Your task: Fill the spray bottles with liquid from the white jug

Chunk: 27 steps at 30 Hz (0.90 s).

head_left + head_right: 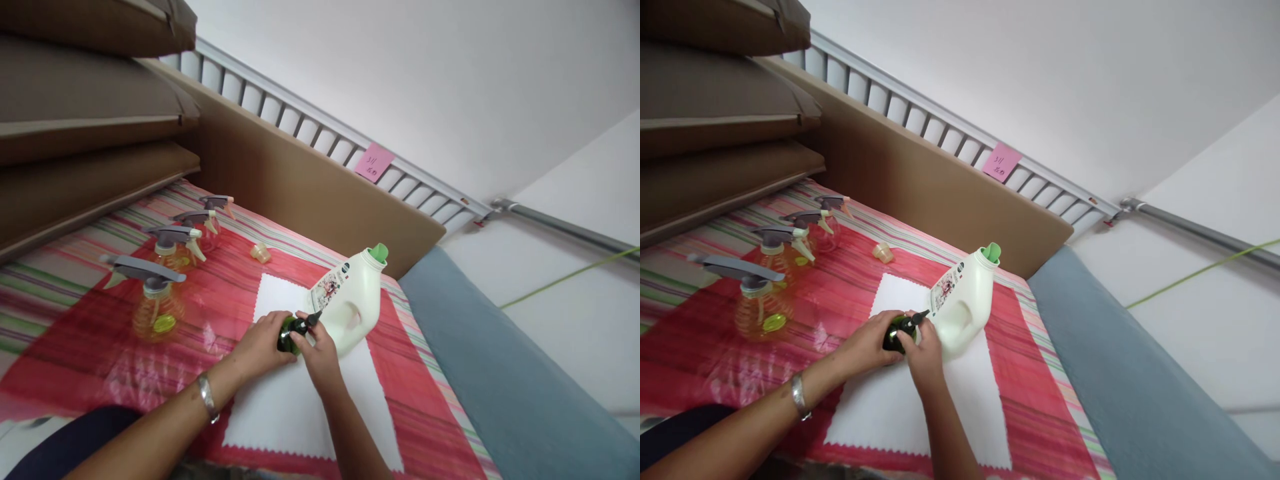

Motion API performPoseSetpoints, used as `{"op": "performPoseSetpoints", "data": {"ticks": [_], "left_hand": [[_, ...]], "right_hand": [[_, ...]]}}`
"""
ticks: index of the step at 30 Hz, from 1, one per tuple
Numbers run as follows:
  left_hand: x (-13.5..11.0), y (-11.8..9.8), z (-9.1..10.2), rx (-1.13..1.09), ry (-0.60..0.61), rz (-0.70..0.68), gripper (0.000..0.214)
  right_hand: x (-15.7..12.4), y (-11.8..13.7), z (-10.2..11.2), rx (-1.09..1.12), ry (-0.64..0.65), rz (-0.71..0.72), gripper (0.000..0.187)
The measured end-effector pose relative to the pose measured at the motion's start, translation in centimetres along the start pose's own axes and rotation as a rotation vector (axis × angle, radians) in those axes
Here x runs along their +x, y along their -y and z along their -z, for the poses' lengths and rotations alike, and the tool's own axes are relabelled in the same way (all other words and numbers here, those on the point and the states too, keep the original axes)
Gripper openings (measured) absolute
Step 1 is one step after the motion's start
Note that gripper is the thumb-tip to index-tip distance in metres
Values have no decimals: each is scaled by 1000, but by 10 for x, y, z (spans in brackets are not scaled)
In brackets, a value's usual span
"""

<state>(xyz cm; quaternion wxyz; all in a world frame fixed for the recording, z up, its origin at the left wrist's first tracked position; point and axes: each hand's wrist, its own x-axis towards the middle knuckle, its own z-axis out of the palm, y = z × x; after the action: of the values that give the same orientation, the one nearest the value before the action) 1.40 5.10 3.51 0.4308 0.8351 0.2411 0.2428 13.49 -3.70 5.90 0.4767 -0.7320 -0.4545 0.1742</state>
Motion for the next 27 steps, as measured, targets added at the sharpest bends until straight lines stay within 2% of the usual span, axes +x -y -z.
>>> {"op": "performPoseSetpoints", "data": {"ticks": [8,13,15,18,21,24,27], "left_hand": [[0,5,-3,24,-11,-10,71],[0,3,-1,11,2,0,69],[0,2,-1,-1,3,-11,69],[0,1,-1,-3,-3,-13,69],[0,2,-1,8,-2,13,71],[0,1,-1,3,9,15,69],[1,2,-2,8,-5,1,66]], "right_hand": [[2,4,-12,-134,-209,-88,34],[3,1,-8,-6,-90,-21,42],[2,1,-6,45,-32,-15,38],[1,4,-5,29,-76,-45,31],[0,3,-6,-16,-147,-79,35],[1,-2,-5,69,-92,-50,41],[1,-5,-4,88,-68,-29,36]]}}
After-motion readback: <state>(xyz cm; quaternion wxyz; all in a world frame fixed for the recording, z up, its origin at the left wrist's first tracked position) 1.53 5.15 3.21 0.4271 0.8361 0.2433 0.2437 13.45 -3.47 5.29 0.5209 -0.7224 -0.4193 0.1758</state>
